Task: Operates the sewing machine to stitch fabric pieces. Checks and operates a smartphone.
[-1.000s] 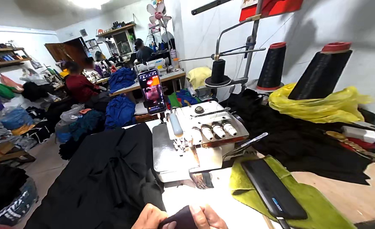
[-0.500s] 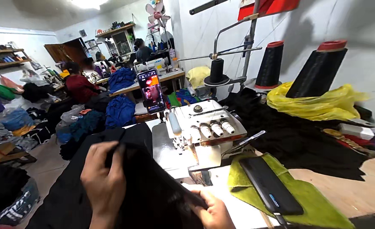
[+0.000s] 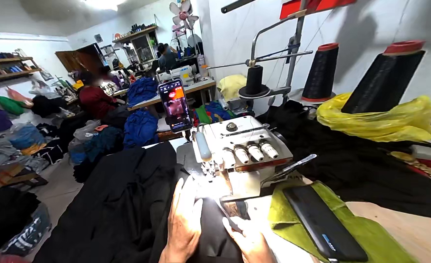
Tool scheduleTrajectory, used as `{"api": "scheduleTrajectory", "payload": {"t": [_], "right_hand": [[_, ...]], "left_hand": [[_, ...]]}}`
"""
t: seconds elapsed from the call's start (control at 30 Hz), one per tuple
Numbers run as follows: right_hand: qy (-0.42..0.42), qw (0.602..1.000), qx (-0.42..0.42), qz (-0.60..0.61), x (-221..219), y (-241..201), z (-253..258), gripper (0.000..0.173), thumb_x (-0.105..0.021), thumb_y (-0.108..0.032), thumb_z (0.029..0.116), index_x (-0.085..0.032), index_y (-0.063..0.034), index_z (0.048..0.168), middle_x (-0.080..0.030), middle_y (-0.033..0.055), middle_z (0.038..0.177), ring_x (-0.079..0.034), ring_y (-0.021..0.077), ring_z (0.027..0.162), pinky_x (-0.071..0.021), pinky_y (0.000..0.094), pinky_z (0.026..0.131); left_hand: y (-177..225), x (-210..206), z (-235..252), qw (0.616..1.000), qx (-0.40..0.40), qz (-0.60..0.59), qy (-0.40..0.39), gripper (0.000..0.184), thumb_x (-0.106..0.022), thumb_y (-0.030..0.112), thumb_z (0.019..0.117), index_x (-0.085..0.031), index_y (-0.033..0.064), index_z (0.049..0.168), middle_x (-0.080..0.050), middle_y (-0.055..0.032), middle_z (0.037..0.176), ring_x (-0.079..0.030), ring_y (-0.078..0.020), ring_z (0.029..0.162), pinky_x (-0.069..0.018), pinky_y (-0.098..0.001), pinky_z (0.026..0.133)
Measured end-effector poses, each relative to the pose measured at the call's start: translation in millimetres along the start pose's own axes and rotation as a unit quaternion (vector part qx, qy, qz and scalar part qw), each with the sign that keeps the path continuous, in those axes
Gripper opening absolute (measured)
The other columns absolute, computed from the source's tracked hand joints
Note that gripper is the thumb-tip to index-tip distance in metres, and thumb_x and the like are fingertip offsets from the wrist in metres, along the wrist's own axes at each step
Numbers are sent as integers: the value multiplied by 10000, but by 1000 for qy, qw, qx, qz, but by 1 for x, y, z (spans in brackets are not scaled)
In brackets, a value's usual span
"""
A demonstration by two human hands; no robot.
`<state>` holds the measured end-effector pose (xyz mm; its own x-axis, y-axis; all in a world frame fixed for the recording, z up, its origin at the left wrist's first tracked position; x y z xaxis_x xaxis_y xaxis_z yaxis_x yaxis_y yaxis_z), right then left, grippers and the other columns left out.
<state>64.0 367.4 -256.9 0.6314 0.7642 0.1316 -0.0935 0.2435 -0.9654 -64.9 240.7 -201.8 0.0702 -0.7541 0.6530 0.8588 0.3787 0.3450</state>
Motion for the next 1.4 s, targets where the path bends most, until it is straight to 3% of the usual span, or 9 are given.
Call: {"api": "scheduleTrajectory", "payload": {"t": [0.3,0.5,0.63,0.77,0.93,1.03,1.13,1.3,1.4], "right_hand": [[-9,1000,2,-27,1,1,-3,168,-628,-88,966,-751,23,994,-737,89,886,-685,75,852,-556,279,825],[-4,1000,3,1,0,4,-2,161,-618,-36,941,-744,24,1022,-739,56,924,-672,9,894,-541,209,865],[-2,1000,-3,4,1,6,1,162,-614,-22,928,-747,23,1009,-735,57,899,-673,26,866,-553,240,841],[9,1000,9,24,1,5,2,147,-628,-64,954,-750,14,979,-732,33,885,-659,-16,847,-542,198,828],[4,1000,6,15,1,8,0,164,-603,-3,911,-749,11,983,-736,39,888,-671,15,858,-551,235,830],[6,1000,2,17,1,9,0,163,-605,-8,915,-754,3,981,-735,25,884,-667,-5,855,-549,208,827],[5,1000,-11,0,2,6,-2,165,-605,-11,922,-754,8,991,-737,46,895,-672,19,867,-549,231,838],[7,1000,-13,-10,3,3,-4,151,-613,-24,933,-751,13,984,-733,55,889,-670,33,860,-545,247,832],[6,1000,-15,-9,3,4,-3,148,-613,-26,925,-752,3,967,-726,37,867,-663,28,836,-546,249,807]], "left_hand": [[-4,-4,-7,999,11,-3,37,361,-578,191,978,-708,29,1273,-649,-120,1393,-512,-347,1401,-410,-450,1187],[-5,-3,-6,999,7,-11,30,361,-595,183,962,-716,29,1264,-650,-125,1391,-512,-345,1402,-416,-432,1182],[2,11,-7,1000,-6,-9,-5,373,-600,190,964,-712,31,1282,-632,-141,1415,-491,-352,1422,-395,-440,1199],[42,32,-34,999,-52,15,1,182,-674,118,917,-793,113,1056,-749,-80,1144,-636,-279,1234,-500,-426,1082],[43,15,-62,986,-75,44,-140,246,-667,195,951,-774,127,1162,-744,-59,1052,-677,-239,1073,-483,-468,1037],[39,17,-64,981,-81,53,-168,173,-654,197,964,-780,114,1050,-727,-60,871,-702,-245,938,-478,-490,1032],[36,20,-63,977,-76,43,-193,152,-658,215,974,-764,118,924,-717,-57,843,-708,-238,922,-478,-488,1043],[39,23,-59,981,-57,-38,-183,180,-667,190,986,-772,73,1074,-741,-100,1137,-688,-243,1106,-517,-434,1025],[40,16,-64,978,-55,-40,-198,288,-670,202,978,-740,75,1226,-742,-99,1126,-695,-250,1084,-532,-437,1000]]}}
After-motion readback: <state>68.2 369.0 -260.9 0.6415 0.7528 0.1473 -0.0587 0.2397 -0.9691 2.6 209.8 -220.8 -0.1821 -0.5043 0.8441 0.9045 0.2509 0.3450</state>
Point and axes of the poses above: each hand's wrist, its own z-axis towards the middle knuckle, its own x-axis out of the back of the hand, y = z × x, the point moved 5 cm from there along z, towards the middle knuckle
